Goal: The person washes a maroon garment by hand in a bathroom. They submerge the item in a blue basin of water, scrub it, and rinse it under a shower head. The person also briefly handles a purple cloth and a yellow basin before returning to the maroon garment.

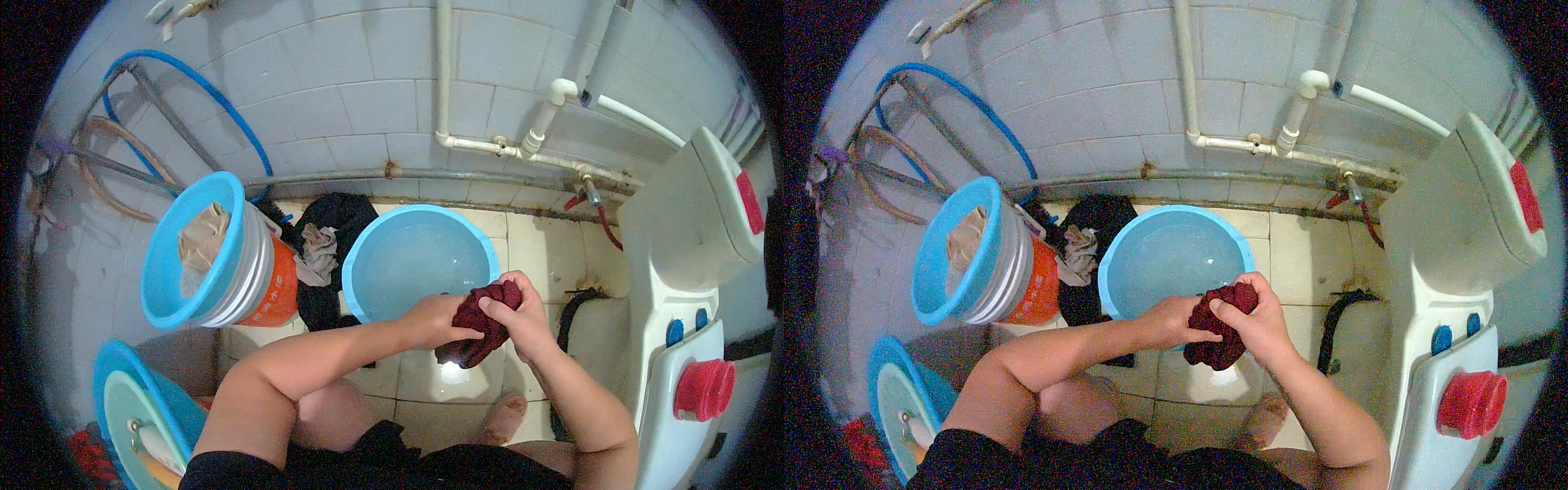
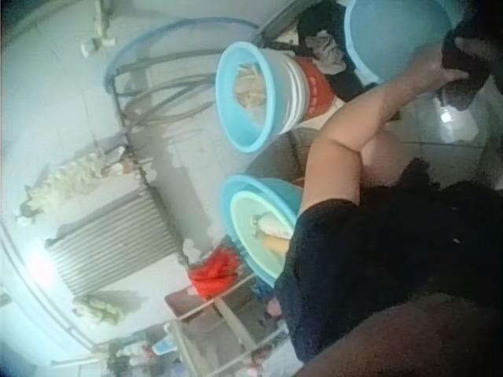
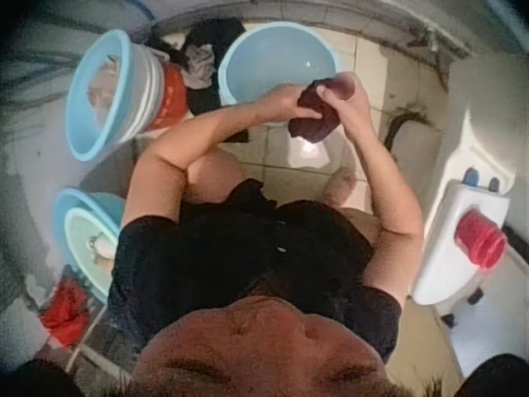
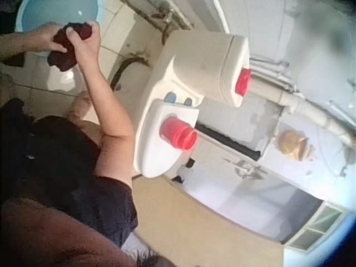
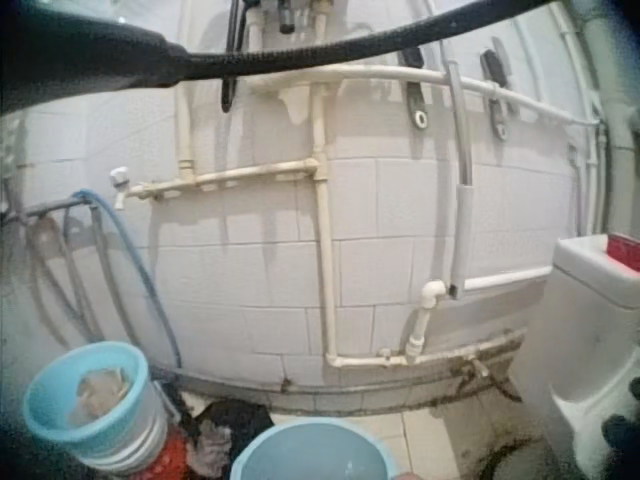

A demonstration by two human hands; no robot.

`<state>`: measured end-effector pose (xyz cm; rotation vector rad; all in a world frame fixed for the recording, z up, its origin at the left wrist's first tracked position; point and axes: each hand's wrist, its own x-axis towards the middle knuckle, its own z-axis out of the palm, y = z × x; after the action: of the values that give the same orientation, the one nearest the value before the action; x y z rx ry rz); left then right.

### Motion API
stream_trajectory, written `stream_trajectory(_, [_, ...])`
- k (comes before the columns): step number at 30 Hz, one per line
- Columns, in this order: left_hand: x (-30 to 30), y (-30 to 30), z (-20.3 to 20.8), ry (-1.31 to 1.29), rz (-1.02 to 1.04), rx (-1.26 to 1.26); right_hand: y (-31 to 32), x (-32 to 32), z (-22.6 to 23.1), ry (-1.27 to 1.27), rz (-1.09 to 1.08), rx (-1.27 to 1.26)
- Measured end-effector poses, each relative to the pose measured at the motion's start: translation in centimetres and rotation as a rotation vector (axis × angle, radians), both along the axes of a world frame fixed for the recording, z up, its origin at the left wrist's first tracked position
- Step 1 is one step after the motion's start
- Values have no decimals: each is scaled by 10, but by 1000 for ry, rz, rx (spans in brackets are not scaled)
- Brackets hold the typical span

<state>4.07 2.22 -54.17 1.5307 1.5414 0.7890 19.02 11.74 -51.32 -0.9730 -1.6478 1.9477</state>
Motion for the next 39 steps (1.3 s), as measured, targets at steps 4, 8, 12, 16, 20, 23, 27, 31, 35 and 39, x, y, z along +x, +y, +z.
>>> stream_trajectory(4, [2, 4, 2, -45, 42, 101, 4, 2, 14, 1, -4, 80])
stream_trajectory(8, [2, 3, 12, -58, 59, 137, 1, 2, 34, 33, -5, 128])
stream_trajectory(12, [-5, 4, 33, 43, 52, 106, -4, -2, 54, 77, -63, 122])
stream_trajectory(16, [-7, -2, 77, -5, 67, 121, -11, -10, 77, 224, -220, 54])
stream_trajectory(20, [2, -15, 92, -90, 127, 349, -14, -16, 99, 445, -314, -168])
stream_trajectory(23, [11, -20, 91, 36, 235, 338, -24, -22, 110, 546, -349, -320])
stream_trajectory(27, [4, -25, 85, 18, 302, 163, -24, -31, 72, 604, -318, -425])
stream_trajectory(31, [-2, -47, 75, 65, 421, 45, -38, -41, 45, 599, -288, -424])
stream_trajectory(35, [-15, -55, 64, 76, 510, 66, -42, -49, 36, 552, -170, -346])
stream_trajectory(39, [-34, -60, 53, 76, 775, 232, -32, -65, 2, 491, -123, -204])
